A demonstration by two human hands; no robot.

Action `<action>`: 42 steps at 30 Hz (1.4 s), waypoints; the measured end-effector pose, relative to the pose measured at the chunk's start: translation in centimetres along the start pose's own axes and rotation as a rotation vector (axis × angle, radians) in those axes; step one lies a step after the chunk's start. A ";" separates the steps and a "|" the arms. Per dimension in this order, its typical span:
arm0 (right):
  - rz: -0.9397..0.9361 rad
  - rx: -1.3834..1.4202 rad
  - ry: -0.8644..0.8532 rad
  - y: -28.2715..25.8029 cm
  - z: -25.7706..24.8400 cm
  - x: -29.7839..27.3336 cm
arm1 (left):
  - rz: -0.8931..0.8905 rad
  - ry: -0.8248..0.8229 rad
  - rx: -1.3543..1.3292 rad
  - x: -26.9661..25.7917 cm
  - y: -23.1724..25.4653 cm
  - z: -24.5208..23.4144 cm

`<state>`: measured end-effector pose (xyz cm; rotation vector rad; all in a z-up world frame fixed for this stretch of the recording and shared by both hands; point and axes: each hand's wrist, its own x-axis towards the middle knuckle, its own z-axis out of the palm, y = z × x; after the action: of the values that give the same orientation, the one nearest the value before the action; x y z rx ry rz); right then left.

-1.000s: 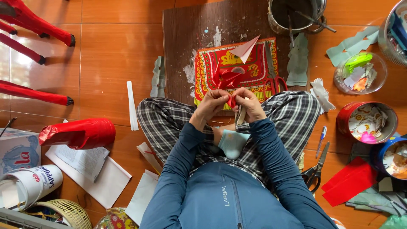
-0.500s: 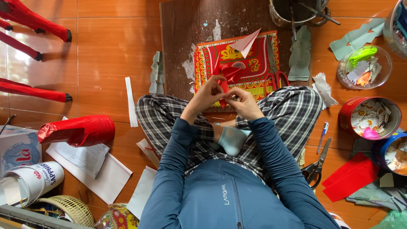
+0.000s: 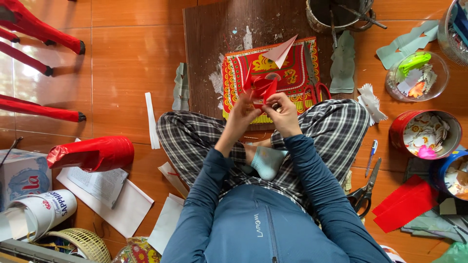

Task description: Making traditional paper crafts by cutting, folding, and gluing paper onto a structure

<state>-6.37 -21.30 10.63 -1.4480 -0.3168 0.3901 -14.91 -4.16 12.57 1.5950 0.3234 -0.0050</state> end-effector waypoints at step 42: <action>0.362 0.120 -0.218 5.1 -1.0 0.2 | 0.380 0.133 0.737 -2.0 1.8 0.5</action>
<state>-6.12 -21.75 5.50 -1.3465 -0.2006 0.8507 -16.38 -5.08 14.68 2.3754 0.1126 0.3064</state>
